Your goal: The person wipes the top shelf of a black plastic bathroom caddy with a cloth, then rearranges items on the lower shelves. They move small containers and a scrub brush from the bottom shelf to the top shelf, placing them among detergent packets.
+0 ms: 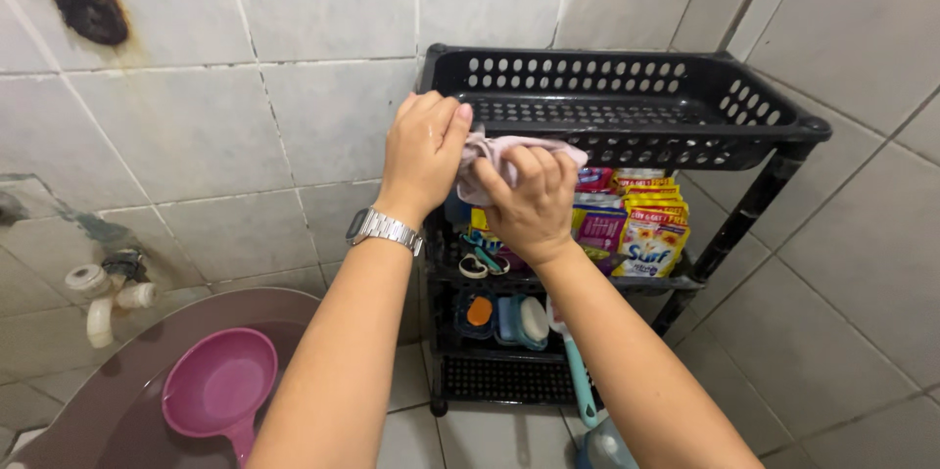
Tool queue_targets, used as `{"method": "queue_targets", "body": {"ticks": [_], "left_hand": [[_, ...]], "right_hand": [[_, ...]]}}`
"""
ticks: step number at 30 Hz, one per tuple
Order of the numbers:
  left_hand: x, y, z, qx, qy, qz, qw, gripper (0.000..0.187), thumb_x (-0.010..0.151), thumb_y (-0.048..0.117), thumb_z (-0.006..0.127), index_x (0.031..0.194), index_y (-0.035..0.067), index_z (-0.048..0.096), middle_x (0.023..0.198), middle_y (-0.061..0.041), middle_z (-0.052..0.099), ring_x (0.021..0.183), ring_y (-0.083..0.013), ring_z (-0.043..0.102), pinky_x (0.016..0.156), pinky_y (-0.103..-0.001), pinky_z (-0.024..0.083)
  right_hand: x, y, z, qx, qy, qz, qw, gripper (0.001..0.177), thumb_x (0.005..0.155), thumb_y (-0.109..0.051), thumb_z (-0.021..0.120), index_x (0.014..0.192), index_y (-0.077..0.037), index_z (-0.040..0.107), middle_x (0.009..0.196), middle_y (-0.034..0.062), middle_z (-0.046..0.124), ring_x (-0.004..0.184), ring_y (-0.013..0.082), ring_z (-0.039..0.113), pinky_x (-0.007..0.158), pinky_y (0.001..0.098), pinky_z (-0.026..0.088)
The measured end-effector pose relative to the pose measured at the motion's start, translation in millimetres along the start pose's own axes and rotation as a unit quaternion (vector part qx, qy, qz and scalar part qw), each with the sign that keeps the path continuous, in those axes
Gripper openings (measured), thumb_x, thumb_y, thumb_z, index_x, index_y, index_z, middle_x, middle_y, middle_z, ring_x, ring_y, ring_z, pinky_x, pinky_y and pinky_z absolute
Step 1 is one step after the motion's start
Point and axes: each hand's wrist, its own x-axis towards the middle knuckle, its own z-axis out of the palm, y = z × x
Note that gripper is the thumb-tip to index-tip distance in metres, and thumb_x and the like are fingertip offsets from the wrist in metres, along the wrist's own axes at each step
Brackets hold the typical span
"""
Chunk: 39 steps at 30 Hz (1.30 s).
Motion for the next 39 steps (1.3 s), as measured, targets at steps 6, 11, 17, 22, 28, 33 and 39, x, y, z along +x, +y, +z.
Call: {"method": "queue_targets", "body": {"ticks": [6, 11, 17, 22, 28, 33, 39], "left_hand": [[-3, 6, 6, 0.022, 0.018, -0.027, 0.999, 0.027, 0.101, 0.020, 0.060, 0.079, 0.003, 0.059, 0.083, -0.013, 0.060, 0.090, -0.0372, 0.057, 0.079, -0.049, 0.047], [-3, 10, 7, 0.029, 0.033, -0.021, 0.999, 0.025, 0.101, 0.018, 0.060, 0.080, 0.004, 0.060, 0.085, -0.012, 0.061, 0.091, -0.0372, 0.057, 0.080, -0.049, 0.048], [-6, 12, 11, 0.044, 0.055, -0.009, 0.997, 0.023, 0.099, 0.016, 0.062, 0.079, 0.004, 0.059, 0.086, -0.012, 0.060, 0.093, -0.0376, 0.057, 0.081, -0.050, 0.048], [-6, 10, 20, 0.068, 0.076, -0.007, 0.995, 0.022, 0.095, 0.013, 0.064, 0.077, 0.004, 0.057, 0.083, -0.012, 0.059, 0.091, -0.0376, 0.057, 0.080, -0.050, 0.049], [-6, 8, 31, 0.112, 0.116, -0.005, 0.987, 0.021, 0.091, 0.014, 0.066, 0.073, 0.006, 0.057, 0.079, -0.010, 0.058, 0.085, -0.0347, 0.059, 0.072, -0.048, 0.050], [-8, 6, 39, 0.134, 0.134, -0.004, 0.982, 0.022, 0.088, 0.014, 0.067, 0.071, 0.007, 0.055, 0.077, -0.009, 0.057, 0.084, -0.0331, 0.060, 0.069, -0.047, 0.049], [-10, 0, 46, 0.145, 0.148, 0.011, 0.978, 0.025, 0.091, 0.014, 0.067, 0.071, 0.006, 0.054, 0.078, -0.010, 0.055, 0.083, -0.0337, 0.058, 0.070, -0.047, 0.049]], "right_hand": [[-6, -13, 15, -0.041, -0.002, 0.001, 0.999, 0.042, 0.089, -0.015, 0.068, 0.130, -0.023, 0.066, 0.131, 0.0047, 0.053, 0.122, 0.0264, 0.053, 0.101, 0.0484, 0.039], [-6, -14, 17, -0.028, 0.004, 0.004, 1.000, 0.040, 0.090, -0.015, 0.068, 0.129, -0.023, 0.067, 0.134, 0.0050, 0.055, 0.125, 0.0275, 0.053, 0.104, 0.0479, 0.039], [-3, -5, 13, -0.033, 0.000, -0.013, 0.999, 0.037, 0.090, -0.015, 0.066, 0.126, -0.022, 0.070, 0.131, 0.0030, 0.057, 0.121, 0.0251, 0.055, 0.103, 0.0464, 0.040], [-8, 7, 6, -0.041, -0.020, -0.008, 0.999, 0.038, 0.090, -0.018, 0.066, 0.128, -0.027, 0.070, 0.129, 0.0014, 0.057, 0.120, 0.0234, 0.055, 0.104, 0.0444, 0.041], [-19, 26, -1, -0.023, -0.009, -0.005, 1.000, 0.033, 0.096, -0.022, 0.069, 0.127, -0.030, 0.068, 0.126, 0.0013, 0.055, 0.119, 0.0233, 0.054, 0.104, 0.0443, 0.041], [-38, 65, -15, -0.031, -0.020, -0.013, 0.999, 0.040, 0.098, -0.026, 0.076, 0.136, -0.028, 0.065, 0.126, 0.0036, 0.054, 0.118, 0.0256, 0.052, 0.100, 0.0437, 0.040], [-73, 119, -51, -0.048, -0.051, 0.037, 0.997, 0.045, 0.093, -0.018, 0.080, 0.135, -0.028, 0.066, 0.128, 0.0033, 0.056, 0.120, 0.0257, 0.053, 0.100, 0.0435, 0.040]]}}
